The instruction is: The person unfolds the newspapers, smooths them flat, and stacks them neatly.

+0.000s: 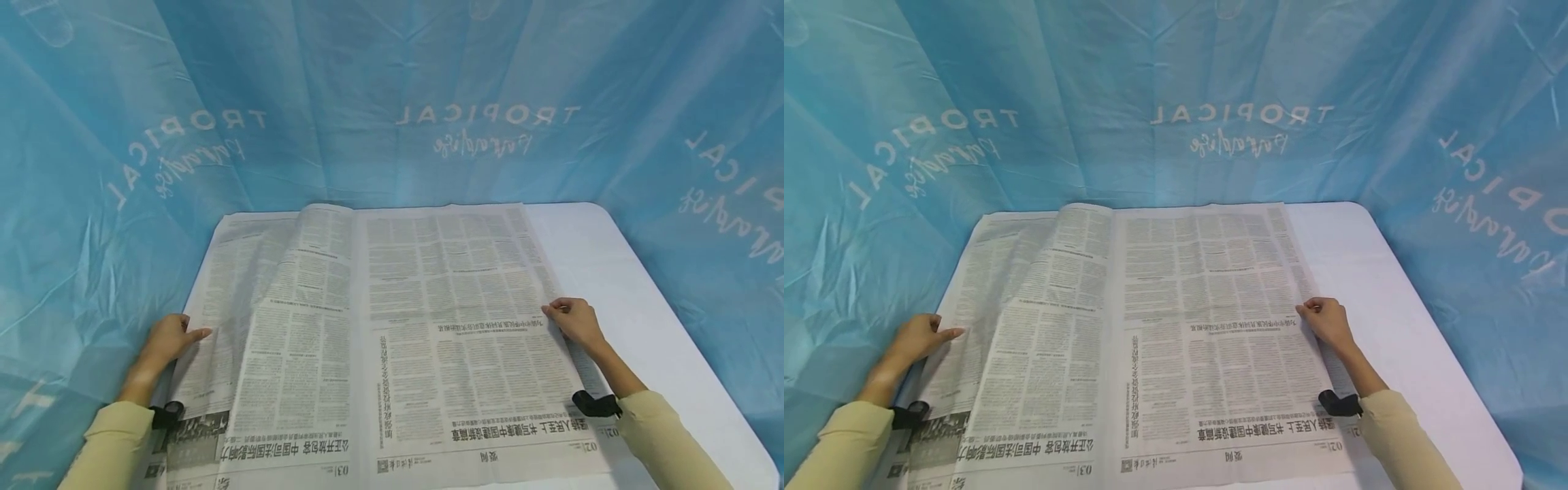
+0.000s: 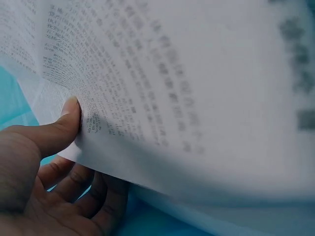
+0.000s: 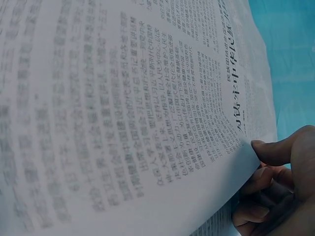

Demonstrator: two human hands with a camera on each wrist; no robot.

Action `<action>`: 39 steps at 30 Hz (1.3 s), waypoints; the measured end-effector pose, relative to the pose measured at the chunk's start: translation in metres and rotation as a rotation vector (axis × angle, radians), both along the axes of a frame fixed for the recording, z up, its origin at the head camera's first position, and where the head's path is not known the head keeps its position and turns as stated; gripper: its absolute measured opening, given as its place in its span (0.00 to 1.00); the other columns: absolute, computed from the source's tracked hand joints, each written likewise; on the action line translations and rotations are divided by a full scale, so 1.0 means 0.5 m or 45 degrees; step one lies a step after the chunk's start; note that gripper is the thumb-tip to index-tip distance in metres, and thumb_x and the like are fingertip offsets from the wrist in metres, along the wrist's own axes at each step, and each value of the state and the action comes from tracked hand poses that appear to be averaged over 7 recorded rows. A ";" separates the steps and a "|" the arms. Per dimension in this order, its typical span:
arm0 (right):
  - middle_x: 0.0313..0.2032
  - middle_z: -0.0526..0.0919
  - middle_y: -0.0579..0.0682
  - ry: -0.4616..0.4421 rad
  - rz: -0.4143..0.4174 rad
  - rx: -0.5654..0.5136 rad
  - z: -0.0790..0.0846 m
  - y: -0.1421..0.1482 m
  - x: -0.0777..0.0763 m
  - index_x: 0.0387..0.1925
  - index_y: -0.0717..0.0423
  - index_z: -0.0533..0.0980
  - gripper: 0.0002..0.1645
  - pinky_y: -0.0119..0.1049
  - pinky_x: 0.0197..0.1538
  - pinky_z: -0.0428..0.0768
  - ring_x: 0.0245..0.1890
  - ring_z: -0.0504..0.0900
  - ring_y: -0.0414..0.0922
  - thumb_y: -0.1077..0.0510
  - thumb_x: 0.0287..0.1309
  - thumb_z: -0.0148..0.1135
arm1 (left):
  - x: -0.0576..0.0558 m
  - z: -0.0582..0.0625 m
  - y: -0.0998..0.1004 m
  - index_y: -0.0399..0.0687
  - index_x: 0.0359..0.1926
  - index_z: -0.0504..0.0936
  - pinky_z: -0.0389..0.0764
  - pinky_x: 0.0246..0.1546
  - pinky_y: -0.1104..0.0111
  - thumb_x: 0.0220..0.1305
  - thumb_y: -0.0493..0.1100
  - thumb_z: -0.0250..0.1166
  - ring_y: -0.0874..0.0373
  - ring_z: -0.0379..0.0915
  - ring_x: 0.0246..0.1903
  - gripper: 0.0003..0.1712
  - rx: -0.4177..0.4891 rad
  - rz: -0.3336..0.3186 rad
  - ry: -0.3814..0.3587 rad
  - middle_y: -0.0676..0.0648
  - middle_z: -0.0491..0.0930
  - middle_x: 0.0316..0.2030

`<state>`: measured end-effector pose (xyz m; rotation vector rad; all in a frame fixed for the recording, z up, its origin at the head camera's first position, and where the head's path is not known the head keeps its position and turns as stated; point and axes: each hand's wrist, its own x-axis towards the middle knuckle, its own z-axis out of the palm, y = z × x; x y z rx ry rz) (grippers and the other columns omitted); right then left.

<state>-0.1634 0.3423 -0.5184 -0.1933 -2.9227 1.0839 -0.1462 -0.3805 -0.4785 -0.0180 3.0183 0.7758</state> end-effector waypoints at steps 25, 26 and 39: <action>0.36 0.83 0.68 -0.026 -0.121 0.050 -0.005 0.012 0.025 0.42 0.74 0.78 0.26 0.31 0.24 0.70 0.27 0.75 0.44 0.50 0.68 0.56 | 0.004 -0.014 -0.066 0.48 0.18 0.56 0.54 0.20 0.67 0.64 0.42 0.66 0.60 0.47 0.17 0.27 -0.005 0.187 -0.006 0.54 0.49 0.15; 0.36 0.83 0.68 -0.023 -0.119 0.050 -0.005 0.011 0.026 0.42 0.74 0.78 0.26 0.31 0.25 0.70 0.27 0.75 0.44 0.50 0.68 0.56 | 0.004 -0.016 -0.068 0.47 0.18 0.57 0.54 0.19 0.67 0.64 0.42 0.66 0.60 0.47 0.17 0.27 -0.010 0.195 -0.003 0.54 0.49 0.15; 0.28 0.84 0.64 0.066 -0.140 0.083 -0.003 -0.022 0.010 0.38 0.75 0.79 0.21 0.33 0.24 0.71 0.22 0.76 0.43 0.55 0.65 0.59 | 0.009 -0.023 -0.095 0.23 0.46 0.74 0.63 0.18 0.62 0.65 0.47 0.66 0.49 0.66 0.22 0.26 -0.040 0.327 0.005 0.33 0.74 0.29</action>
